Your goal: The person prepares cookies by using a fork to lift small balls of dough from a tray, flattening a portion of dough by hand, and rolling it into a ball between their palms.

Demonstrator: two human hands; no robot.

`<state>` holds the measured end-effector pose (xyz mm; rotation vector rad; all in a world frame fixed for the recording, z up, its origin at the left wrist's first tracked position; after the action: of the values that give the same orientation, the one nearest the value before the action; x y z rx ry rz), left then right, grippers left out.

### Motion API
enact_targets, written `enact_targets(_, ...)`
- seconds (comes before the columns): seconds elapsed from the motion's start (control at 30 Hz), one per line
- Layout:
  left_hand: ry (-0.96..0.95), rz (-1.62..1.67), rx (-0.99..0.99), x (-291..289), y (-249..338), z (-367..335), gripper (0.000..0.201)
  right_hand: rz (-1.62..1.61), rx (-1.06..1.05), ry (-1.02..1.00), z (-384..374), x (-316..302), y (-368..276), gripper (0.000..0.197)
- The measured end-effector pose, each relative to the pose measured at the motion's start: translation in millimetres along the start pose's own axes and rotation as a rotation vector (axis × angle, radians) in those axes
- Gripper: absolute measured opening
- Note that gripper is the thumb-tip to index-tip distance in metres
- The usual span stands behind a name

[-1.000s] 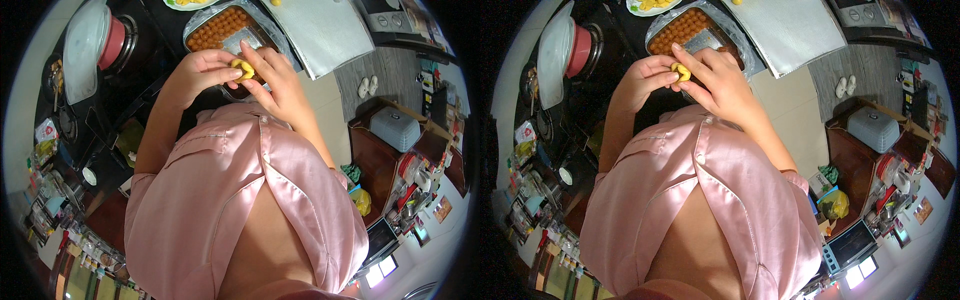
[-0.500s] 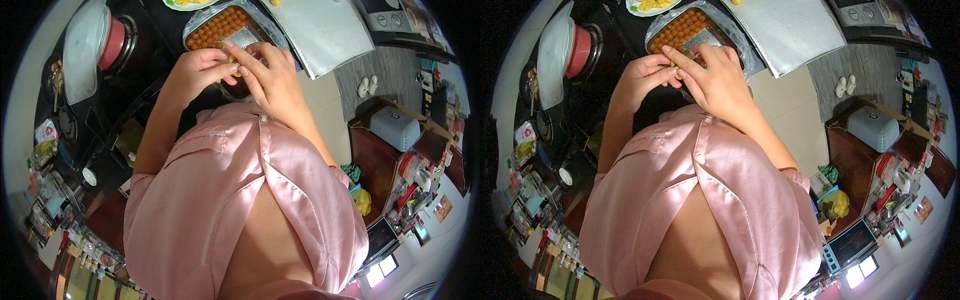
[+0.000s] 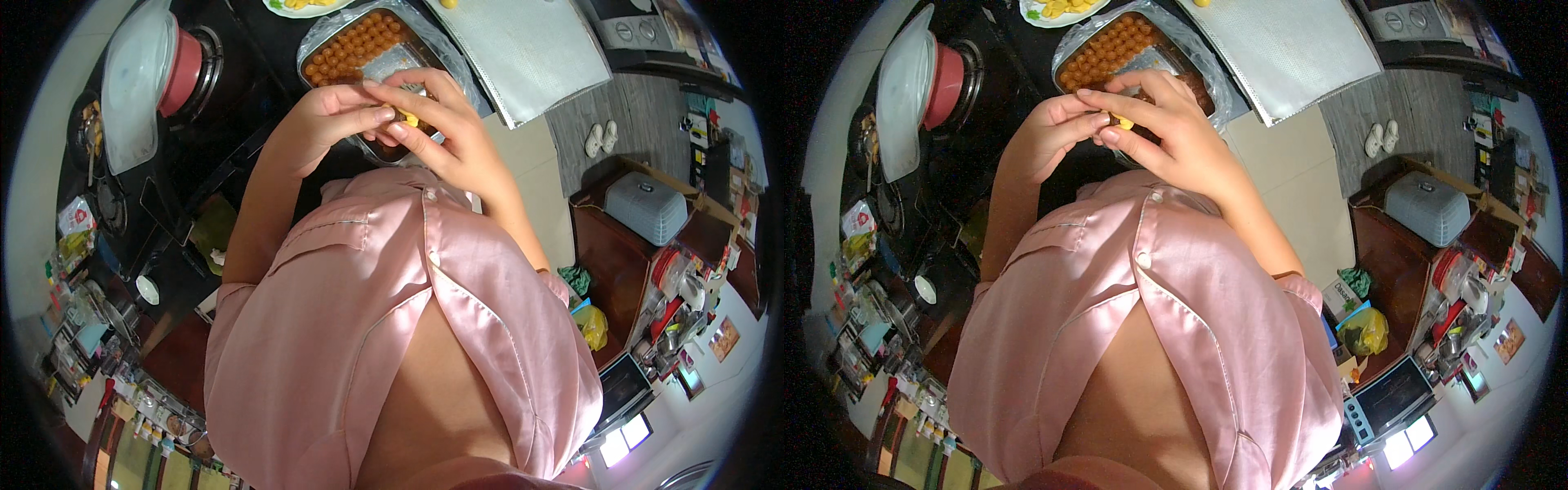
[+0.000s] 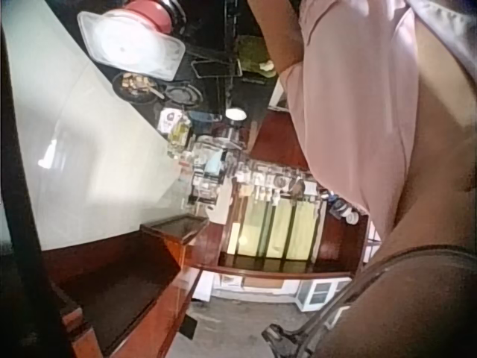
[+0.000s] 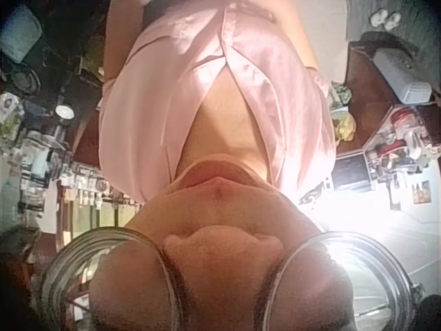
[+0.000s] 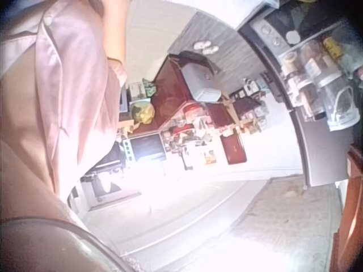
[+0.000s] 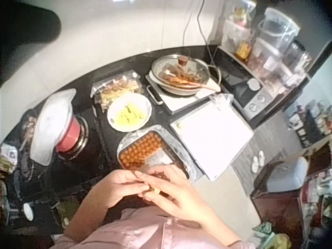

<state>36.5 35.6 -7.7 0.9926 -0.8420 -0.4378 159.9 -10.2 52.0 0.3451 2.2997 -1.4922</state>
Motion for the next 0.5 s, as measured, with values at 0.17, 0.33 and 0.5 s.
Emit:
enact_targets(0.17,0.017,-0.092,-0.019,-2,-1,1,0.024,0.309,-0.04,-0.032,-2,1,-6,0.041)
enact_targets(0.33,0.211,-0.202,-0.014,-3,3,9,0.036,0.544,-0.043,-0.022,2,8,2,0.049)
enact_targets(0.5,0.164,0.119,-0.089,-1,1,17,0.044,0.373,0.041,-0.003,-1,2,0,0.051)
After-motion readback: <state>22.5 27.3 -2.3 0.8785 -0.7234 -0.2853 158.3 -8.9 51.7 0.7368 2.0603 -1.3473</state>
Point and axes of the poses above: each hand's wrist, its own z-axis away from the middle knuckle, its own x-axis out of the palm, y = z × x, the point moved 7 cm from there along -z, towards the middle knuckle
